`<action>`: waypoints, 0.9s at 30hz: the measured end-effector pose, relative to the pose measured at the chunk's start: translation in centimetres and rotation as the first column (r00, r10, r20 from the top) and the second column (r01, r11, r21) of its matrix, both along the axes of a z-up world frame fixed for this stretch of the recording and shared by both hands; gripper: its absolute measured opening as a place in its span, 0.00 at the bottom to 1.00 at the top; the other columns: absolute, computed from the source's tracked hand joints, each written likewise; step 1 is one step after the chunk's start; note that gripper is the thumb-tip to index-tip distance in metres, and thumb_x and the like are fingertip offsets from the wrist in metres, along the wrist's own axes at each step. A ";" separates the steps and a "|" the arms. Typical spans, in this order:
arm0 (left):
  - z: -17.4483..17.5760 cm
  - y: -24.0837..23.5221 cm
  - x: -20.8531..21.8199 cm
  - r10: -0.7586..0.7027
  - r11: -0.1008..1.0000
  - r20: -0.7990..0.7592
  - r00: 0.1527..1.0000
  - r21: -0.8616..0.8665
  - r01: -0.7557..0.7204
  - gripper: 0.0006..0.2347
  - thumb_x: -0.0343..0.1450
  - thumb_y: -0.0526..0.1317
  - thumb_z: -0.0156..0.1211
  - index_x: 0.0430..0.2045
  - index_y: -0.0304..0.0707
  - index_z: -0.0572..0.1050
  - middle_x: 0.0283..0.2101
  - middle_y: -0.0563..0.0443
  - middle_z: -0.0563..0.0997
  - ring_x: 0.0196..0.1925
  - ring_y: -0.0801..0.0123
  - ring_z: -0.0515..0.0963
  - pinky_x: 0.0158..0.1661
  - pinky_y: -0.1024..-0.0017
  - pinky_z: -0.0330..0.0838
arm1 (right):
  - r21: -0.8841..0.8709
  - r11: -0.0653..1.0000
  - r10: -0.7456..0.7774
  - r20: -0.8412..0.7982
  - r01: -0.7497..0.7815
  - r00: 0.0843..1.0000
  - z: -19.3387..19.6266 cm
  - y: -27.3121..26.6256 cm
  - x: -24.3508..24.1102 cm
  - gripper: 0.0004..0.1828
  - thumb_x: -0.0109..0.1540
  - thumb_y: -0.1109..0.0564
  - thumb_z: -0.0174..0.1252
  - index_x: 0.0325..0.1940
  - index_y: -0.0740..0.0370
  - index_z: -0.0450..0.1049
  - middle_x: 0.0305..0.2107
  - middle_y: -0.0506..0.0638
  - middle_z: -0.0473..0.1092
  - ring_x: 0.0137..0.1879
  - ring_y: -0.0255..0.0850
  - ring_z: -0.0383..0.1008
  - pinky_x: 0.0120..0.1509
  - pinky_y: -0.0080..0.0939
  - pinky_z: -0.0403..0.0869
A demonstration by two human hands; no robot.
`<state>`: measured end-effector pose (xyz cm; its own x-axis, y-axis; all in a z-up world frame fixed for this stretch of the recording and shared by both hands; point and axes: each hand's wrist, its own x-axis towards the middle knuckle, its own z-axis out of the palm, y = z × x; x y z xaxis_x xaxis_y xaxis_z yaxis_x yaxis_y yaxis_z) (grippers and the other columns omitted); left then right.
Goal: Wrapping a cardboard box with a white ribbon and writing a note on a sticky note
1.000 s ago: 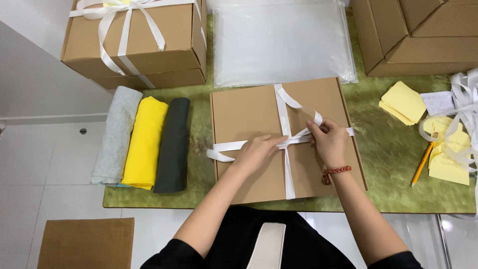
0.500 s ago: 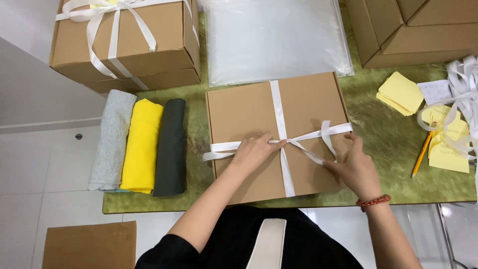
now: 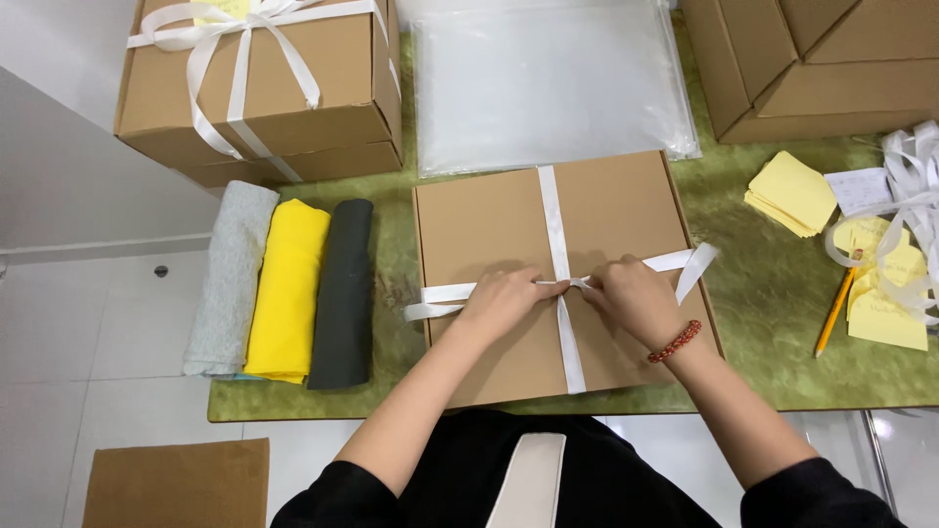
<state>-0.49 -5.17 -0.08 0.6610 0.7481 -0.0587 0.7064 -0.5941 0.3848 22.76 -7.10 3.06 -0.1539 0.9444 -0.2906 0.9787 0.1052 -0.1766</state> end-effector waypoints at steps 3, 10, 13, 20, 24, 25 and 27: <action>-1.3 1.6 -0.4 0.060 0.989 0.167 0.984 -0.147 -0.035 0.19 0.75 0.34 0.58 0.60 0.63 0.75 0.50 0.52 0.85 0.52 0.45 0.86 0.50 0.47 0.82 | -0.219 0.972 -0.115 -0.134 0.084 0.984 1.5 0.4 0.4 0.12 0.63 0.48 0.66 0.42 0.55 0.88 0.36 0.56 0.84 0.53 0.56 0.84 0.59 0.56 0.80; -1.2 3.4 -1.8 0.171 0.969 0.231 0.958 -0.218 -0.120 0.04 0.70 0.42 0.69 0.31 0.49 0.79 0.30 0.49 0.86 0.40 0.50 0.88 0.40 0.59 0.81 | -0.562 0.827 -0.268 -0.355 0.025 0.896 3.6 0.2 2.0 0.13 0.63 0.52 0.64 0.43 0.62 0.88 0.18 0.53 0.75 0.26 0.42 0.79 0.35 0.39 0.79; -1.2 3.1 -2.5 0.269 0.933 0.247 0.931 -0.306 -0.189 0.05 0.71 0.42 0.69 0.28 0.46 0.80 0.22 0.48 0.84 0.28 0.52 0.87 0.34 0.59 0.80 | -0.465 0.883 -0.293 -0.658 -0.069 0.693 3.1 -0.7 2.4 0.11 0.64 0.61 0.61 0.41 0.72 0.86 0.44 0.66 0.82 0.53 0.56 0.80 0.62 0.56 0.75; 0.8 2.7 -2.9 0.426 0.771 0.354 0.833 -0.623 -0.129 0.07 0.70 0.36 0.70 0.27 0.34 0.78 0.18 0.47 0.81 0.17 0.70 0.82 0.19 0.76 0.75 | -0.396 0.918 -0.392 -0.912 -0.011 0.124 -0.3 -1.7 0.8 0.18 0.70 0.56 0.56 0.28 0.68 0.74 0.50 0.55 0.73 0.35 0.36 0.76 0.28 0.31 0.71; 1.5 2.9 -3.3 0.457 0.716 0.358 0.815 -0.691 -0.098 0.05 0.70 0.35 0.69 0.28 0.31 0.78 0.19 0.46 0.80 0.19 0.71 0.81 0.21 0.77 0.76 | -0.429 0.903 -0.428 -0.903 -0.004 0.028 1.1 -1.7 -0.7 0.19 0.73 0.55 0.51 0.30 0.65 0.70 0.45 0.53 0.77 0.41 0.40 0.84 0.28 0.28 0.73; 1.0 3.0 -3.3 0.457 0.716 0.357 0.815 -0.691 -0.098 0.05 0.70 0.35 0.69 0.28 0.31 0.78 0.19 0.46 0.80 0.19 0.71 0.81 0.21 0.77 0.76 | -0.429 0.903 -0.428 -0.903 -0.004 0.028 1.3 -1.6 -0.9 0.19 0.73 0.55 0.51 0.30 0.65 0.70 0.45 0.53 0.77 0.41 0.40 0.84 0.28 0.28 0.73; 0.0 3.3 -3.3 0.420 0.744 0.344 0.840 -0.660 -0.102 0.05 0.71 0.35 0.67 0.28 0.33 0.78 0.19 0.48 0.80 0.19 0.71 0.82 0.20 0.75 0.76 | -0.507 0.861 -0.502 -0.860 -0.048 0.089 1.8 -1.4 -1.3 0.18 0.74 0.54 0.50 0.32 0.66 0.69 0.40 0.54 0.77 0.27 0.39 0.82 0.19 0.29 0.71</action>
<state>-3.77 -1.87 -0.09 0.5105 0.8039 -0.3052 0.4484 0.0540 0.8922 21.45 -8.53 4.85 -0.3478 0.8651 -0.3616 -0.0937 -0.4158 -0.9046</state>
